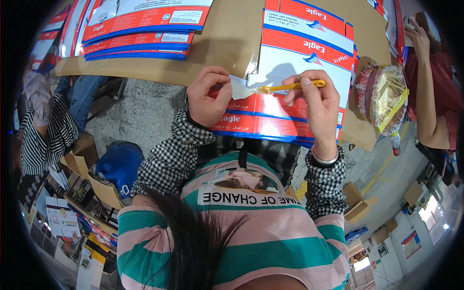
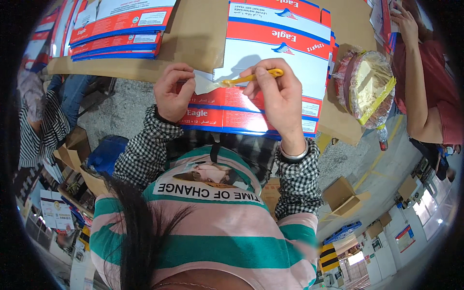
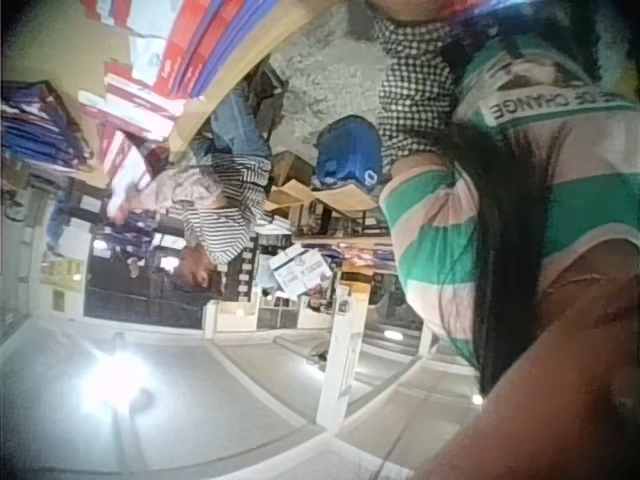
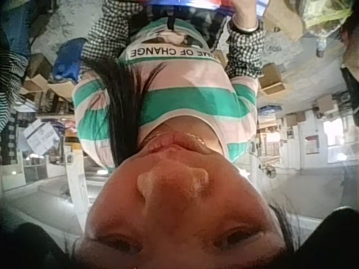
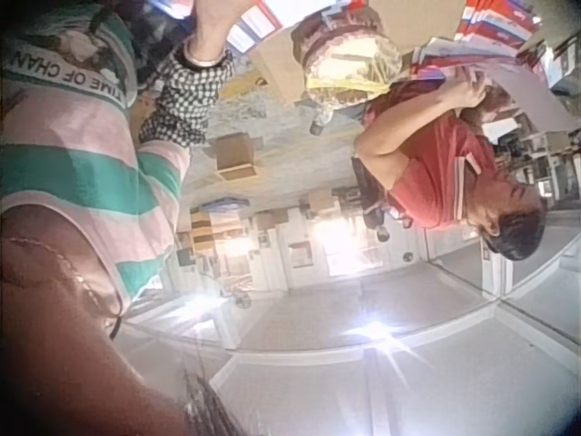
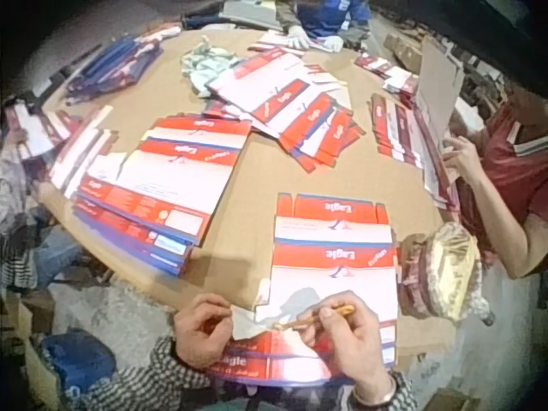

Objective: The person assembles flat-packed cardboard boxes at a table. They apply glue to the box flaps using a small brush, fold the flaps, and press them together to form the box. The person handles multiple boxes one at a time, stacking the finished ones.

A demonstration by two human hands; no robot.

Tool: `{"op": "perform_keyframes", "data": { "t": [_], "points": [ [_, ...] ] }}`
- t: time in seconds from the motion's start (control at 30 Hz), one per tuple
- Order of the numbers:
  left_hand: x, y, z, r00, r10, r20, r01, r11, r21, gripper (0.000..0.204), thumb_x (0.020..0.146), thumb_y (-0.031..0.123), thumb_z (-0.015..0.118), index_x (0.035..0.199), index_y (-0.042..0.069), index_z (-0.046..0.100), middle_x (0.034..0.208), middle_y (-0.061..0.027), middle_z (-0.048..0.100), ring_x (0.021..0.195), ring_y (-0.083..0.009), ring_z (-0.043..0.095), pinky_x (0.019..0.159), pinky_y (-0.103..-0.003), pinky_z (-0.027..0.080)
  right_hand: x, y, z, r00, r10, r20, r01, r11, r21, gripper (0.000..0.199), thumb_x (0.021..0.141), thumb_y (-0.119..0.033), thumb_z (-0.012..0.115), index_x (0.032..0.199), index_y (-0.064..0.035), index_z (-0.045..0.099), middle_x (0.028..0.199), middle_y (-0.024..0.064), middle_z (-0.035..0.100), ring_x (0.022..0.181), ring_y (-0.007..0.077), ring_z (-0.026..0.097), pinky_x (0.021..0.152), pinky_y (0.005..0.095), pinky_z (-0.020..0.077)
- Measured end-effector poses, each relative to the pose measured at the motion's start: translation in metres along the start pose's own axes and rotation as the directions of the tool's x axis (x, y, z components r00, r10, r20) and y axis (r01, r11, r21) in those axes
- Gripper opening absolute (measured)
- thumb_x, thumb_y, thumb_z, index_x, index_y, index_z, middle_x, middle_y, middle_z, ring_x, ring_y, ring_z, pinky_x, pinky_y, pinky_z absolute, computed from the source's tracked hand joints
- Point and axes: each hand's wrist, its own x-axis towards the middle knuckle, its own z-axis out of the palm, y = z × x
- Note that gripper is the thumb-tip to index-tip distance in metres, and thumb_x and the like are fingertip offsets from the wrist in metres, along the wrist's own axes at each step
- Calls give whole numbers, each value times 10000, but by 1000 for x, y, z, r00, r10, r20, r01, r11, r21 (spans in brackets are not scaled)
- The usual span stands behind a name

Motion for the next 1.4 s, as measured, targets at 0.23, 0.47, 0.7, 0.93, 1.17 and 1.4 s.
{"op": "perform_keyframes", "data": {
  "t": [0.23, 0.47, 0.7, 0.93, 1.17, 1.4],
  "points": [
    [1, -1, -2, 998, 61, 1, -61, 997, 41, 77, 736, -14, 609, 812, -24, 600, 918, -122, 612, 792, -215, 625, 680, -279, 503, -3, 5, -5, 1000, 12, 3, -12, 1000, 23, 111, 955, -62, 425, 965, 20, 500, 912, 164, 641, 675, 122, 590, 603, 241, 495],
    [0, -1, 0, 1000, 16, -5, -16, 1000, 17, 74, 744, -4, 611, 814, -22, 596, 918, -120, 611, 786, -216, 625, 675, -278, 502, -5, 3, -2, 999, -16, 35, 14, 999, 48, 106, 955, -62, 428, 958, 21, 496, 911, 169, 642, 678, 133, 594, 620, 261, 506],
    [2, 1, 1, 999, -5, 32, 5, 1000, 12, 93, 760, 17, 625, 839, -25, 598, 953, -126, 600, 802, -210, 623, 688, -273, 496, -10, -4, -6, 1000, -20, 18, 19, 998, 57, 99, 950, -50, 426, 964, 29, 484, 921, 183, 642, 681, 151, 595, 631, 284, 512],
    [21, 32, -13, 994, 109, -10, -77, 758, 648, 314, 752, 197, 705, 966, -3, 590, 1067, -187, 562, 918, -320, 558, 823, -406, 449, -34, -30, -48, 939, -251, -236, 280, 955, 97, 152, 955, -109, 426, 994, 18, 500, 928, 230, 627, 666, 190, 596, 607, 290, 493],
    [-11, 7, -42, 909, -413, -63, 411, 854, 320, 374, 749, 181, 743, 978, -35, 542, 814, -126, 615, 732, -218, 602, 656, -306, 488, -56, -38, -67, 860, -350, -371, 398, 915, 61, 168, 949, -137, 443, 1009, 7, 506, 938, 234, 619, 664, 196, 587, 621, 285, 477],
    [33, 78, -102, 886, -294, -359, 42, 822, -568, 217, 837, 30, 634, 1024, 50, 526, 828, -37, 607, 656, -78, 565, 525, -189, 436, -78, -80, -82, 679, -553, -483, 637, 770, 14, 241, 955, -213, 433, 1024, -3, 529, 957, 188, 604, 660, 166, 548, 620, 278, 445]
  ]
}}
